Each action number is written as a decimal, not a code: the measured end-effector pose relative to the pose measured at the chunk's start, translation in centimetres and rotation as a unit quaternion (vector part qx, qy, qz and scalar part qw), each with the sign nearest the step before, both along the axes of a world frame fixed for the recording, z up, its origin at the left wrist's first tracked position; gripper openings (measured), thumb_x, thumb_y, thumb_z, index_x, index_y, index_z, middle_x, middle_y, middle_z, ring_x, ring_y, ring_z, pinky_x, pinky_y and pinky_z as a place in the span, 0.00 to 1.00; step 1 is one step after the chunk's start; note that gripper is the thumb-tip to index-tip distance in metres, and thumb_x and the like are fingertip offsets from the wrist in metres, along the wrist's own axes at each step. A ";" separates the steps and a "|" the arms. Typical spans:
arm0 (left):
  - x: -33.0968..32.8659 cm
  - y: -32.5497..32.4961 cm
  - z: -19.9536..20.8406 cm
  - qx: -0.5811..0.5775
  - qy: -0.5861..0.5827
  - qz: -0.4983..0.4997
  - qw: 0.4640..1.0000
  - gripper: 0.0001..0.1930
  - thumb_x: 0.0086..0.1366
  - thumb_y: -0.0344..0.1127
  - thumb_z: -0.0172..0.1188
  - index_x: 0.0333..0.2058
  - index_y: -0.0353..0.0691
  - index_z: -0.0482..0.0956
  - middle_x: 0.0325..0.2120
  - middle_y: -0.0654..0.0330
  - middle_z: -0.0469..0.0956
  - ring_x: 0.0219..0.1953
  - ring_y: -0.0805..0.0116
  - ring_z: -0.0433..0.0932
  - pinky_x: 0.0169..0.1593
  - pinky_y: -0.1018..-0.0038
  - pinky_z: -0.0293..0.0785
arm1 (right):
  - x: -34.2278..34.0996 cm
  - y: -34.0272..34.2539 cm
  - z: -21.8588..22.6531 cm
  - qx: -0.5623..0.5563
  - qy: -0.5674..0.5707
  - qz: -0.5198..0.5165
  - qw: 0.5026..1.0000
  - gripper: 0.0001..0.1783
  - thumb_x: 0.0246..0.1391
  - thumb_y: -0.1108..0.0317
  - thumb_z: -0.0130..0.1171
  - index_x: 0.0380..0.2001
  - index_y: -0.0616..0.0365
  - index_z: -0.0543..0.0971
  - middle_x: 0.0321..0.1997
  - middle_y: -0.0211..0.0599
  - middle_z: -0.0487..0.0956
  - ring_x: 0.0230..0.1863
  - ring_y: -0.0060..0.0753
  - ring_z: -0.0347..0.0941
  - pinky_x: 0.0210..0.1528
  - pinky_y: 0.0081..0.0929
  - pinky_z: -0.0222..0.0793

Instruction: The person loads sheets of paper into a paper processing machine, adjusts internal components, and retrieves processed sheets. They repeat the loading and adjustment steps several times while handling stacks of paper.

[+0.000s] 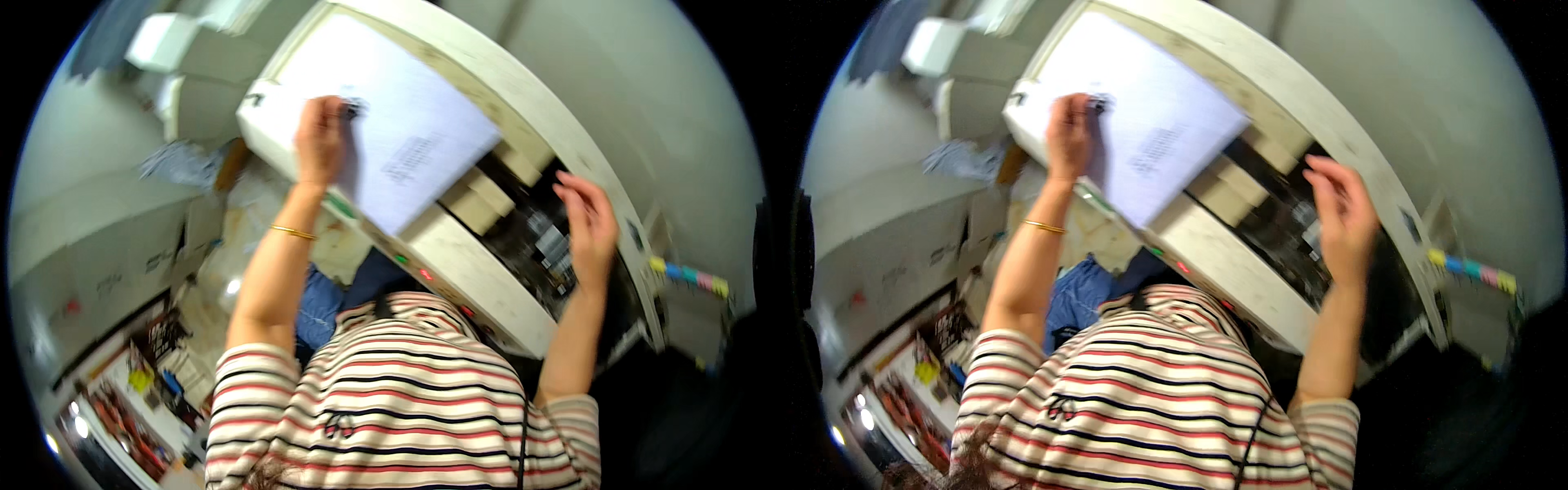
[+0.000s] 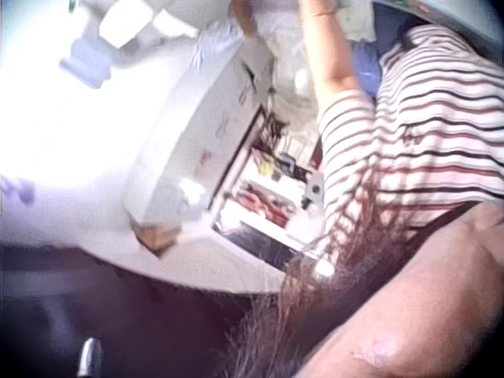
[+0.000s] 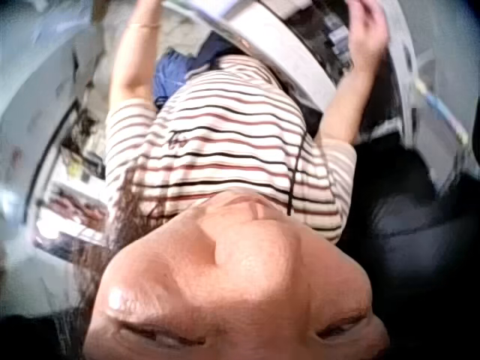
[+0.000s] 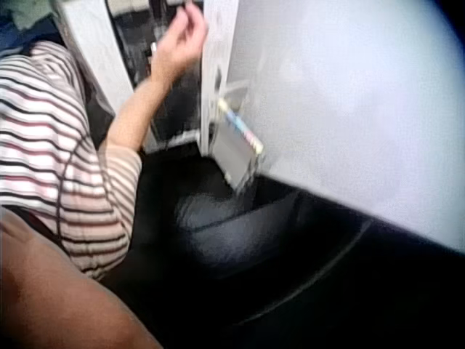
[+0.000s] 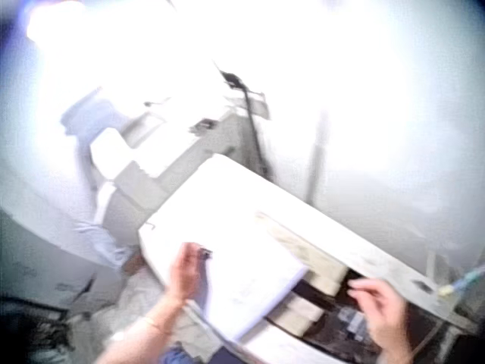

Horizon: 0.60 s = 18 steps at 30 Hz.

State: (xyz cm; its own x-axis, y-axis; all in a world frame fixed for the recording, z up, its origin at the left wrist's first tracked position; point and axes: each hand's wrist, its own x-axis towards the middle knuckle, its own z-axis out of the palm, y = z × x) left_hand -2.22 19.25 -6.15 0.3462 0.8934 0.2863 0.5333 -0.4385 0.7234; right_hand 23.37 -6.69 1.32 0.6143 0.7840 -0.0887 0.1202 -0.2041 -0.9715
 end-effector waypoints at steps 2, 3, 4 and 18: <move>-2.1 0.4 0.6 0.044 -0.030 0.019 0.998 0.07 0.65 0.34 0.56 0.35 0.36 0.79 0.26 0.63 0.73 0.28 0.77 0.68 0.32 0.81 0.66 | -1.2 0.8 0.8 0.012 -0.025 0.009 1.000 0.10 0.60 0.75 0.48 0.44 0.65 0.75 0.45 0.38 0.77 0.44 0.27 0.75 0.48 0.21 0.68; -3.6 0.8 1.1 0.047 -0.031 0.050 0.997 0.08 0.66 0.34 0.55 0.35 0.36 0.79 0.25 0.63 0.73 0.27 0.77 0.68 0.32 0.81 0.66 | -1.5 1.0 1.0 0.015 -0.024 0.008 1.000 0.10 0.60 0.76 0.48 0.44 0.66 0.75 0.46 0.39 0.77 0.44 0.27 0.74 0.49 0.22 0.68; -5.2 1.0 1.1 0.048 -0.037 0.081 0.995 0.08 0.66 0.34 0.55 0.35 0.36 0.79 0.25 0.64 0.73 0.26 0.78 0.68 0.31 0.80 0.65 | -1.7 1.1 1.2 0.016 -0.028 0.005 0.999 0.10 0.60 0.76 0.48 0.44 0.66 0.74 0.46 0.39 0.76 0.44 0.28 0.74 0.49 0.23 0.69; -12.9 10.4 -0.9 0.212 0.181 -0.002 0.960 0.13 0.55 0.28 0.60 0.40 0.42 0.79 0.22 0.62 0.69 0.27 0.66 0.71 0.29 0.72 0.70 | 5.2 18.4 -3.8 -0.103 -0.129 0.078 0.983 0.12 0.60 0.68 0.51 0.44 0.63 0.76 0.42 0.33 0.78 0.44 0.21 0.72 0.50 0.20 0.65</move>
State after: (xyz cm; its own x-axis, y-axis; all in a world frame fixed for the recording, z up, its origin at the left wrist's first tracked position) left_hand -15.15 29.60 -7.04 0.4951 0.7212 0.4845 0.7133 -0.6558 0.2474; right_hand 28.61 11.69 -2.49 0.5104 0.8526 -0.1124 0.4019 -0.3520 -0.8453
